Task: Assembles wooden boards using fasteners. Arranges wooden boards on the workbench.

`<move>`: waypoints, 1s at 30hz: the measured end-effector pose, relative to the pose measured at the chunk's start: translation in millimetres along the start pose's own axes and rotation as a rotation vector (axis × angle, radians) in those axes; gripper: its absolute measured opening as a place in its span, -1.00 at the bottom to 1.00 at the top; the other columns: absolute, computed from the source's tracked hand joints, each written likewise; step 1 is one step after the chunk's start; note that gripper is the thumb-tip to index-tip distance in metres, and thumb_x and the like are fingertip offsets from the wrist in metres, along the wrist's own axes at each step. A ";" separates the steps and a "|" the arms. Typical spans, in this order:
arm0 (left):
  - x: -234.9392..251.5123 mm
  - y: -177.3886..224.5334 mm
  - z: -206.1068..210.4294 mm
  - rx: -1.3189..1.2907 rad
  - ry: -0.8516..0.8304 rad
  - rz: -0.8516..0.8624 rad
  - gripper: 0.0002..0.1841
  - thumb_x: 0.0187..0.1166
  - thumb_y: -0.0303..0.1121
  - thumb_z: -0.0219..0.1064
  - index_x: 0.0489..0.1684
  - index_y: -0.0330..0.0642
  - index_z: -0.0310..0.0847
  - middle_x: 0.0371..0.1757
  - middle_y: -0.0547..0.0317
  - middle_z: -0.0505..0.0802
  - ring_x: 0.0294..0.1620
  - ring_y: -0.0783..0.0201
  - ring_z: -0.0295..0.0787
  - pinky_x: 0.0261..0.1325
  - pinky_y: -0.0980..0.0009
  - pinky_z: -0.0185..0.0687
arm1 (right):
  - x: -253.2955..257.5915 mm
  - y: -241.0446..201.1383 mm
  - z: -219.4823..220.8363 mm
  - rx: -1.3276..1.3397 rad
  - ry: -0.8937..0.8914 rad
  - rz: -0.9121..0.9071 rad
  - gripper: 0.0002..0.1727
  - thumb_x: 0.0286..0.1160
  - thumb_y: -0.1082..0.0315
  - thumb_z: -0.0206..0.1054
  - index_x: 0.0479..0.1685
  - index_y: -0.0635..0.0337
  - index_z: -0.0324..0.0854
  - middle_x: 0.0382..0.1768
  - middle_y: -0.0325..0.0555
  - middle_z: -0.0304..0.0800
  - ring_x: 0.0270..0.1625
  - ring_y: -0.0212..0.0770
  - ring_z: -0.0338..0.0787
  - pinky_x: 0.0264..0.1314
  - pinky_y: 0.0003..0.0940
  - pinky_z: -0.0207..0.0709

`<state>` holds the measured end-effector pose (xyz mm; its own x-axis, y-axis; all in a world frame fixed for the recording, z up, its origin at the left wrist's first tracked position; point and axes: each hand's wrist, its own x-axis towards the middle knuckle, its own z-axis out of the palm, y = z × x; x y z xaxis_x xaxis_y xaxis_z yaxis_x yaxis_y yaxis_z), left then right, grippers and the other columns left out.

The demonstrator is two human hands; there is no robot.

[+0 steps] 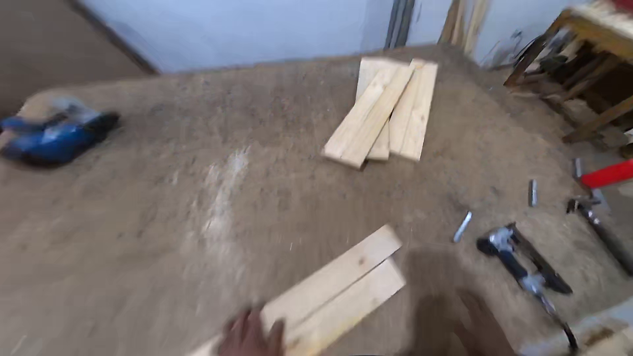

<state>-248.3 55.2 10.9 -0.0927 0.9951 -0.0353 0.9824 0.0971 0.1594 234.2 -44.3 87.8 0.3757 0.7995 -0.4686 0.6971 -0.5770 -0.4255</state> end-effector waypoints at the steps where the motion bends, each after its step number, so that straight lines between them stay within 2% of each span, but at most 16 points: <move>1: -24.9 25.3 1.1 -0.021 -0.013 0.021 -0.22 0.56 0.40 0.05 0.62 0.10 0.52 0.69 -0.07 0.53 0.78 -0.26 0.23 0.72 -0.41 -0.02 | -4.3 2.8 6.0 -0.035 -0.011 0.005 -0.15 0.46 -0.06 0.46 0.72 0.18 0.36 0.69 0.30 0.34 0.63 0.25 0.52 0.56 0.21 0.53; 3: -67.4 65.3 6.9 -0.038 -0.058 0.041 -0.25 0.53 0.39 0.08 0.50 0.08 0.64 0.64 -0.09 0.58 0.74 -0.33 0.26 0.70 -0.47 -0.05 | -10.8 8.4 12.1 -0.067 -0.016 0.016 -0.13 0.51 -0.10 0.43 0.75 0.20 0.30 0.70 0.34 0.32 0.66 0.30 0.47 0.61 0.25 0.48; 6: -112.0 104.9 22.2 -0.082 -0.134 0.049 -0.30 0.53 0.42 0.08 0.55 0.28 0.56 0.67 0.11 0.54 0.81 -0.24 0.11 0.70 -0.52 -0.15 | -11.3 27.6 18.0 -0.064 0.082 0.052 -0.12 0.51 -0.08 0.47 0.68 0.33 0.32 0.59 0.47 0.40 0.58 0.43 0.50 0.52 0.45 0.45; 8: -124.0 108.5 22.2 -0.203 -0.138 0.059 -0.35 0.59 0.34 0.11 0.59 0.27 0.53 0.72 0.18 0.49 0.85 -0.13 0.06 0.74 -0.46 -0.16 | -10.4 45.7 20.1 -0.066 0.091 0.119 -0.09 0.53 -0.09 0.45 0.71 0.36 0.25 0.56 0.53 0.39 0.55 0.50 0.49 0.49 0.51 0.41; 10: -125.8 87.7 7.4 -0.420 -0.079 0.024 -0.45 0.70 0.06 0.21 0.58 0.00 0.56 0.72 0.01 0.49 0.81 -0.09 0.20 0.78 -0.30 0.03 | -8.8 56.8 18.4 -0.024 0.112 0.153 -0.16 0.54 -0.05 0.45 0.66 0.34 0.31 0.45 0.52 0.51 0.46 0.49 0.57 0.44 0.53 0.42; 11: -127.6 67.9 -1.0 -0.458 -0.029 -0.032 -0.48 0.75 -0.03 0.18 0.59 -0.07 0.55 0.73 -0.05 0.47 0.81 -0.09 0.23 0.80 -0.20 0.13 | -9.1 59.6 15.2 -0.004 0.121 0.155 -0.19 0.56 -0.03 0.44 0.65 0.32 0.32 0.40 0.49 0.56 0.41 0.46 0.61 0.41 0.52 0.44; 13: -128.2 17.3 -18.3 -0.407 0.070 -0.213 -0.50 0.80 -0.10 0.11 0.58 -0.19 0.54 0.72 -0.13 0.48 0.79 -0.11 0.27 0.79 -0.12 0.21 | -7.0 65.5 10.4 0.019 0.130 0.133 -0.20 0.57 0.00 0.40 0.69 0.31 0.29 0.39 0.43 0.59 0.37 0.43 0.65 0.37 0.50 0.47; 16: -127.7 -54.9 -47.0 -0.229 -0.008 -0.512 -0.42 0.75 -0.04 0.19 0.51 -0.39 0.51 0.55 -0.44 0.56 0.64 -0.38 0.40 0.66 -0.33 0.25 | 3.4 68.6 8.2 0.061 0.138 0.121 -0.31 0.62 0.04 0.40 0.62 0.25 0.40 0.41 0.39 0.60 0.35 0.40 0.67 0.35 0.50 0.49; 18: -131.1 -86.4 -54.7 -0.154 -0.136 -0.564 -0.41 0.72 0.05 0.22 0.33 -0.40 0.62 0.36 -0.52 0.67 0.46 -0.46 0.55 0.48 -0.46 0.37 | 8.5 66.2 9.5 0.090 0.143 0.136 -0.37 0.62 0.03 0.39 0.55 0.25 0.51 0.39 0.38 0.62 0.38 0.37 0.65 0.39 0.49 0.46; 20: -132.5 -97.9 -52.9 -0.145 -0.178 -0.502 -0.43 0.70 0.07 0.23 0.22 -0.34 0.72 0.23 -0.46 0.75 0.36 -0.44 0.63 0.41 -0.49 0.41 | 10.8 61.3 8.2 0.127 0.147 0.174 -0.34 0.57 0.01 0.43 0.55 0.25 0.53 0.38 0.37 0.62 0.40 0.33 0.65 0.42 0.44 0.47; 21: -132.5 -98.2 -51.0 -0.149 -0.167 -0.471 -0.47 0.69 0.06 0.25 0.08 -0.34 0.76 0.09 -0.43 0.80 0.26 -0.43 0.68 0.33 -0.50 0.42 | 12.0 59.7 8.0 0.138 0.144 0.188 -0.32 0.54 -0.01 0.45 0.53 0.25 0.54 0.36 0.37 0.63 0.37 0.34 0.66 0.39 0.44 0.49; 22: -132.2 -98.0 -48.5 -0.148 -0.149 -0.453 -0.50 0.68 0.04 0.26 -0.16 -0.35 0.74 -0.10 -0.40 0.80 0.09 -0.40 0.72 0.19 -0.50 0.45 | 13.6 58.8 7.9 0.144 0.136 0.195 -0.32 0.51 -0.02 0.47 0.51 0.25 0.56 0.34 0.38 0.64 0.35 0.34 0.67 0.35 0.44 0.51; 23: -130.7 -98.4 -46.6 -0.155 -0.137 -0.462 -0.51 0.68 0.02 0.28 -0.26 -0.35 0.72 -0.18 -0.37 0.80 0.00 -0.38 0.74 0.13 -0.49 0.46 | 15.7 58.1 7.2 0.148 0.124 0.202 -0.31 0.51 -0.04 0.48 0.50 0.26 0.57 0.33 0.37 0.64 0.33 0.34 0.68 0.34 0.44 0.51; 26: -123.9 -103.1 -49.2 -0.230 -0.112 -0.547 -0.52 0.68 -0.03 0.33 -0.05 -0.40 0.76 -0.07 -0.41 0.82 0.08 -0.38 0.75 0.23 -0.46 0.48 | 17.9 53.2 0.9 0.181 0.089 0.223 -0.31 0.51 -0.05 0.48 0.47 0.29 0.58 0.27 0.35 0.70 0.30 0.32 0.70 0.35 0.44 0.50; 30: -115.3 -117.3 -61.7 -0.338 -0.036 -0.582 -0.57 0.67 -0.05 0.36 0.18 -0.27 0.78 0.13 -0.32 0.84 0.26 -0.31 0.73 0.36 -0.43 0.46 | 12.4 43.4 -8.5 0.160 0.079 0.147 -0.44 0.57 0.02 0.46 0.39 0.23 0.64 0.14 0.27 0.77 0.20 0.24 0.74 0.28 0.41 0.52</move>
<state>-362.9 -69.7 57.1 -0.5801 0.7781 -0.2410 0.6691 0.6239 0.4038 274.4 -58.1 70.1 0.5169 0.7118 -0.4755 0.5277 -0.7023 -0.4778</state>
